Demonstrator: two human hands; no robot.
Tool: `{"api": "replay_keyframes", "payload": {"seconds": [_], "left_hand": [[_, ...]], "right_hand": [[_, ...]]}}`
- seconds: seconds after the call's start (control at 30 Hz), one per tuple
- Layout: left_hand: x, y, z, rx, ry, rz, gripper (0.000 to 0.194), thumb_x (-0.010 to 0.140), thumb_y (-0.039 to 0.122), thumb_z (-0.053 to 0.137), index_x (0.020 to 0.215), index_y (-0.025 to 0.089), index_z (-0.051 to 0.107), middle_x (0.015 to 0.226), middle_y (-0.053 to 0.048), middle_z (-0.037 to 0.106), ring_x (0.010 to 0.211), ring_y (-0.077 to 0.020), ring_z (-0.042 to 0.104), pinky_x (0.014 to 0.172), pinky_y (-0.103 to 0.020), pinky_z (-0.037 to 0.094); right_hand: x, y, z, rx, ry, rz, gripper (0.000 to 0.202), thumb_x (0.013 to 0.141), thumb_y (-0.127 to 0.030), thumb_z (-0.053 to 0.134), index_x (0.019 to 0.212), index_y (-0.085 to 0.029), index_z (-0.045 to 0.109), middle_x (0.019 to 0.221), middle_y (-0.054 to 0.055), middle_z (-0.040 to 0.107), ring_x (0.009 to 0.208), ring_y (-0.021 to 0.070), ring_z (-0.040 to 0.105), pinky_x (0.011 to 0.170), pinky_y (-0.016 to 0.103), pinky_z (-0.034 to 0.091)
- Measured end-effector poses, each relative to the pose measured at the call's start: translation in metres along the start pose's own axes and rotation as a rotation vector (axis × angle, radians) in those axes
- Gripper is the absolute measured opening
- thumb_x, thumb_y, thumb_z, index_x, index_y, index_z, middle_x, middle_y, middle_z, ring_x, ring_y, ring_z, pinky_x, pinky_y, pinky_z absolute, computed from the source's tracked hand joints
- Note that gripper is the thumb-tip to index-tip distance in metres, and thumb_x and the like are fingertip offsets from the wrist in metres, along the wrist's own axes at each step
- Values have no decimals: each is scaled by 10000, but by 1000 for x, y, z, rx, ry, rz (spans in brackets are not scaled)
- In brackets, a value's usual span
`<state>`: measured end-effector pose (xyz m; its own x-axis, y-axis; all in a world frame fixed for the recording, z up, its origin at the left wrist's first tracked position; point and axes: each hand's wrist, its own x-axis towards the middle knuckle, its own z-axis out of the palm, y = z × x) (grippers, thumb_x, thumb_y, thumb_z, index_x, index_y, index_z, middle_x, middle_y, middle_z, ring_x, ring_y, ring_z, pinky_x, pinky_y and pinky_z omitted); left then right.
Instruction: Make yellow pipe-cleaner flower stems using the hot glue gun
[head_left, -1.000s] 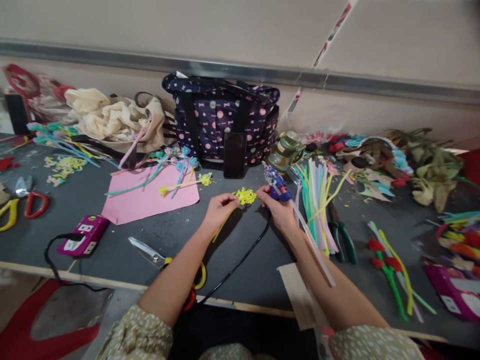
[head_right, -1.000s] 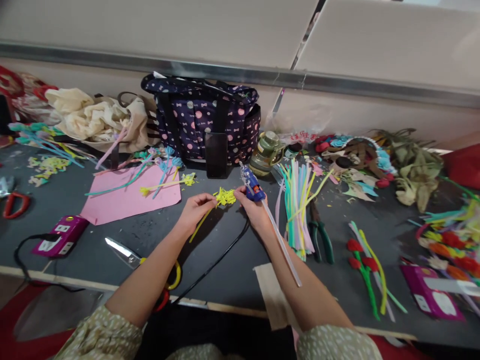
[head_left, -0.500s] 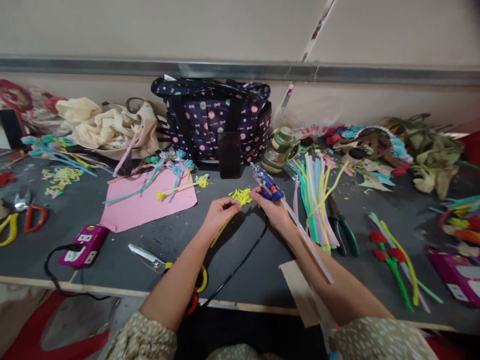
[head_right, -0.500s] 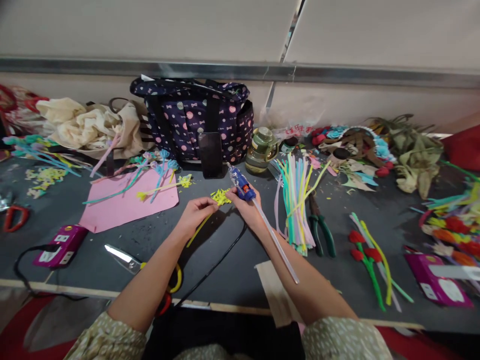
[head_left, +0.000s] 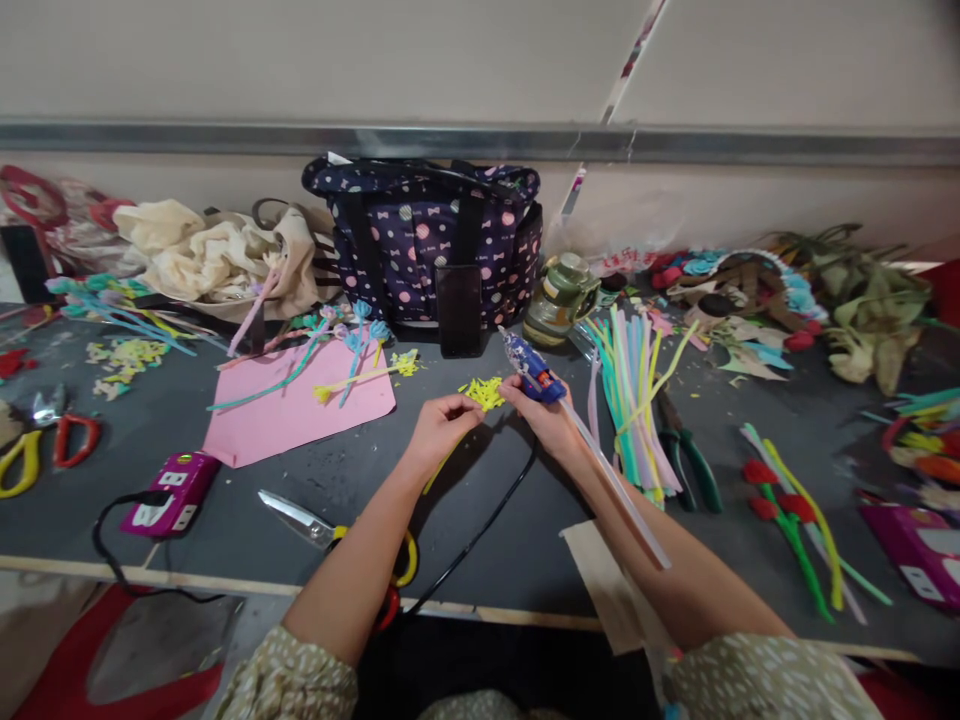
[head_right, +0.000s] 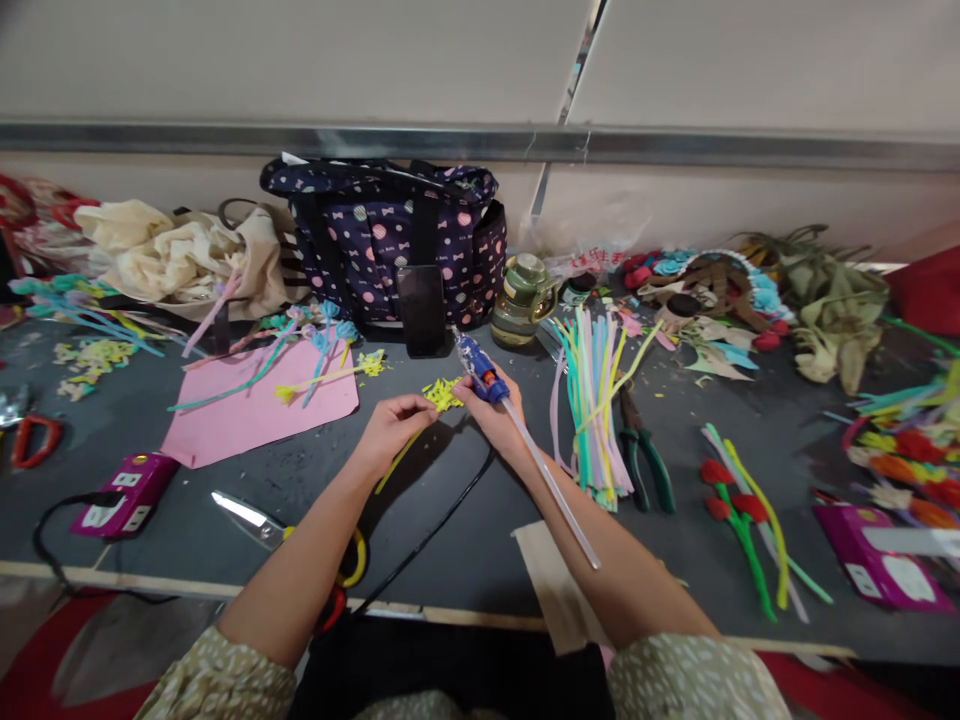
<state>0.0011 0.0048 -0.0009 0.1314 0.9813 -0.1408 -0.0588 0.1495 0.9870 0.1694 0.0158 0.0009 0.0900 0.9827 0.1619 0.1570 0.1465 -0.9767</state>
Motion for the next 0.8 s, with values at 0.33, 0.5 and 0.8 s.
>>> {"api": "replay_keyframes", "payload": {"seconds": [0.33,0.5,0.8], "left_hand": [[1,-5,-3,53,-3,43,91,677,241,688,699,153,685,642,19,617,591,-96,497,591,-220,347],[1,-5,-3,65,-2,51,91,681,239,684,701,150,683,637,18,610,589,-95,490,590,-220,344],[1,-4,-3,78,0,63,93,679,239,677,695,148,681,617,22,596,569,-92,472,572,-218,332]], "right_hand": [[0,4,2,73,0,-17,231,715,-379,707,787,-199,582,777,6,619,648,143,553,625,275,449],[0,1,2,52,4,-13,210,716,-356,703,783,-198,580,771,5,609,640,141,548,629,278,455],[1,1,1,53,-5,-48,194,718,-334,692,773,-200,563,766,2,604,657,144,557,667,286,472]]}}
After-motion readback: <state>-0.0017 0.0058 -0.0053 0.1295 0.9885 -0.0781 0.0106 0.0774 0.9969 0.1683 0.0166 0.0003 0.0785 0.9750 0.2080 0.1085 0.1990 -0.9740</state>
